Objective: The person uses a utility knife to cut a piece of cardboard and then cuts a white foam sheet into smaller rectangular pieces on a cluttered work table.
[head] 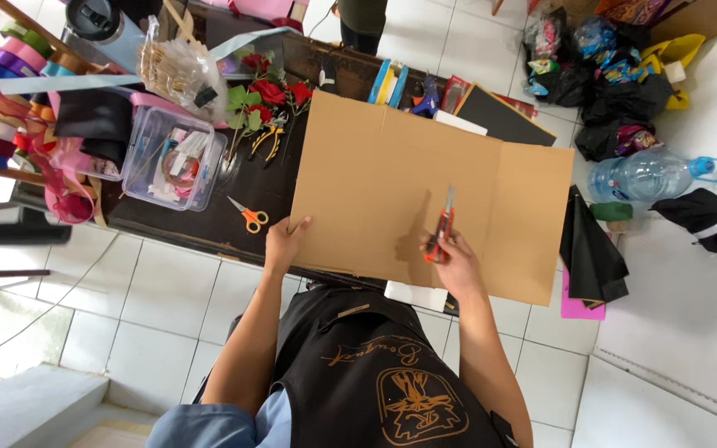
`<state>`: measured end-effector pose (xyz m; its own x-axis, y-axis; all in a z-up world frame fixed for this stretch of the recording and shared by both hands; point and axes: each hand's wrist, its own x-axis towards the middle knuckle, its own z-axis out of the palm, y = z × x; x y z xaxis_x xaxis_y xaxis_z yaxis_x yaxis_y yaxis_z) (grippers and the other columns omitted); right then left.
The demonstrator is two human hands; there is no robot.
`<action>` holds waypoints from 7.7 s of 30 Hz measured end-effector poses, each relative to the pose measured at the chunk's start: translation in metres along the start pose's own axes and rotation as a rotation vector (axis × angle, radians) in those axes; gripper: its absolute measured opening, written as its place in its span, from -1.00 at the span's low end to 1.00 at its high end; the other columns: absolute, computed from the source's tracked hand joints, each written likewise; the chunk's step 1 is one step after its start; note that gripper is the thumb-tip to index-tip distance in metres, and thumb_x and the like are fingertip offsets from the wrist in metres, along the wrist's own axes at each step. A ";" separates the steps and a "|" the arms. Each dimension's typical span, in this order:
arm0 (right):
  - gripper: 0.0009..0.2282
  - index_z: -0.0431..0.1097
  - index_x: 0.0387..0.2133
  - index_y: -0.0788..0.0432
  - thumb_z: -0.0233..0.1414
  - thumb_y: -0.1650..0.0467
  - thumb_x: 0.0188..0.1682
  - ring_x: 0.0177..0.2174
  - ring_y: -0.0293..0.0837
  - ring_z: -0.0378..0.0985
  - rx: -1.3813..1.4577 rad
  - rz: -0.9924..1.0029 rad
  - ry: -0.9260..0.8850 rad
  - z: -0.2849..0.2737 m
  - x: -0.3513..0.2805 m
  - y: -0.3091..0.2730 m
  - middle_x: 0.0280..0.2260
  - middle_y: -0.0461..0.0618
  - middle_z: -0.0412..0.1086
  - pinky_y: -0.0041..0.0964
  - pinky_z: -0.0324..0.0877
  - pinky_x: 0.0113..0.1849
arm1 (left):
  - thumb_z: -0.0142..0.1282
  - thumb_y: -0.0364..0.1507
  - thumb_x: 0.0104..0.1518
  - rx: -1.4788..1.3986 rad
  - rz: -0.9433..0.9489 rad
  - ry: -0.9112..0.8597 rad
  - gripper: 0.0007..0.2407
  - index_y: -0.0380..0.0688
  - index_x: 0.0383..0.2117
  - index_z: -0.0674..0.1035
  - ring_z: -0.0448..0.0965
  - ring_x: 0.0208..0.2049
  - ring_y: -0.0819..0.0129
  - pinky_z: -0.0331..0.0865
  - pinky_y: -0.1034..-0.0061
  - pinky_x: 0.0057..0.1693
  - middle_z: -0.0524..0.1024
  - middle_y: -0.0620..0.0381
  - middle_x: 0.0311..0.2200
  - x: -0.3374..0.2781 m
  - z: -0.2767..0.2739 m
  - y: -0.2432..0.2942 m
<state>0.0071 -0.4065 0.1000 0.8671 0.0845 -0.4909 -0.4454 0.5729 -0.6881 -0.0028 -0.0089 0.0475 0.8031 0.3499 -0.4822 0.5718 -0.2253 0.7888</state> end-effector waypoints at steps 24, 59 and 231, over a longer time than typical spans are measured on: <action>-0.75 0.36 -0.07 0.13 -0.08 0.20 0.33 -0.64 -0.17 0.51 -0.533 0.028 0.200 0.047 0.054 0.082 -0.57 -0.01 0.37 -0.32 0.44 -0.59 | 0.28 -0.08 0.28 -0.061 0.009 -0.092 -0.66 -0.12 -0.16 0.73 0.66 -0.27 0.22 0.50 0.23 -0.11 0.64 0.00 -0.37 0.010 -0.003 0.052; -0.59 0.39 0.05 0.31 0.20 0.19 0.22 -0.15 0.44 0.60 -1.380 -0.673 0.535 -0.017 -0.002 -0.009 -0.20 0.32 0.46 0.21 0.50 -0.14 | 0.37 -0.35 0.31 -0.603 -0.095 -0.245 -0.84 -0.15 -0.19 0.65 0.77 -0.37 0.31 0.69 0.34 -0.15 0.73 0.04 -0.39 -0.022 0.039 0.044; -0.86 0.51 -0.27 0.17 0.32 0.52 -0.01 -0.29 0.00 0.67 -0.203 0.215 0.034 -0.011 0.029 -0.002 -0.38 -0.07 0.53 -0.05 0.52 -0.13 | 0.36 0.02 0.11 0.967 0.906 -0.106 -0.13 0.29 0.59 0.16 -0.24 0.62 -0.29 -0.27 -0.68 0.41 -0.13 -0.20 0.63 -0.090 0.087 0.115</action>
<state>0.0305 -0.4144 0.0810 0.7415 0.1571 -0.6523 -0.6566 0.3701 -0.6572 0.0053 -0.1458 0.1481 0.9446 -0.3282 0.0045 -0.3163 -0.9067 0.2791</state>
